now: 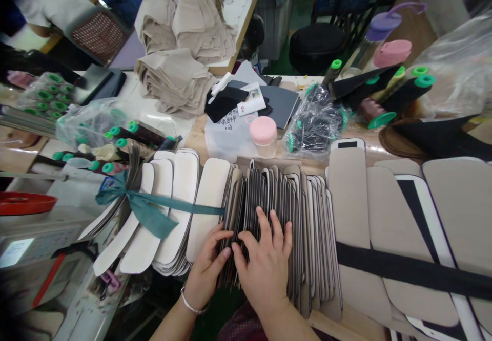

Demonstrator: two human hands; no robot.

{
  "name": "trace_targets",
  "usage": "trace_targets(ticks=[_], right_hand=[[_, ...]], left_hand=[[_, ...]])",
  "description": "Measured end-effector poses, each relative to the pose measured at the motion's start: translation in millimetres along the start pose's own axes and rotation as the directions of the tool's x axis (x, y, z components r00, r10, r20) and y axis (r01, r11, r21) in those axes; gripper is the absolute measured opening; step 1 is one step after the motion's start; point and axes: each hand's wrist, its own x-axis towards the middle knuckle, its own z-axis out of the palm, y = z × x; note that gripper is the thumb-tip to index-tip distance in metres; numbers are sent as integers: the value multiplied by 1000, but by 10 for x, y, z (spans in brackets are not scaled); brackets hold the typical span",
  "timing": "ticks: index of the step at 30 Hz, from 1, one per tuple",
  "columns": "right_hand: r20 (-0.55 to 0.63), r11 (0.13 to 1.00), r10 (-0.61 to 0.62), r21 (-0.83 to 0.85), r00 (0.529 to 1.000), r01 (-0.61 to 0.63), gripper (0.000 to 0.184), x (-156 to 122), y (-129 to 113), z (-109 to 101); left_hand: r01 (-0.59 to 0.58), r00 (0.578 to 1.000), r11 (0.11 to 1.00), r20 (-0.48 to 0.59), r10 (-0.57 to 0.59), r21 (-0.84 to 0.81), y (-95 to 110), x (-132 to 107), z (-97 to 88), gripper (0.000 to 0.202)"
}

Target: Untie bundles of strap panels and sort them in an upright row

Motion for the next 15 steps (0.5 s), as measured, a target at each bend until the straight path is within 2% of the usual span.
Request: trace_targets(ticks=[4,9,15], right_hand=[[0,1000,2,-2,1000,-2,14,2,-17,-5],[-2,1000,10,-8,1000,-10,13,11,-39,-6],[21,998,-21,-50,1000,22,13,4,-42,-14]], left_hand=[[-11,1000,1000,1,11,-7,-19,-2,-7,25],[-51,999,995,-4,52,86,16,0,5,26],[-32,999,995,-8,33,95,67,3,-8,28]])
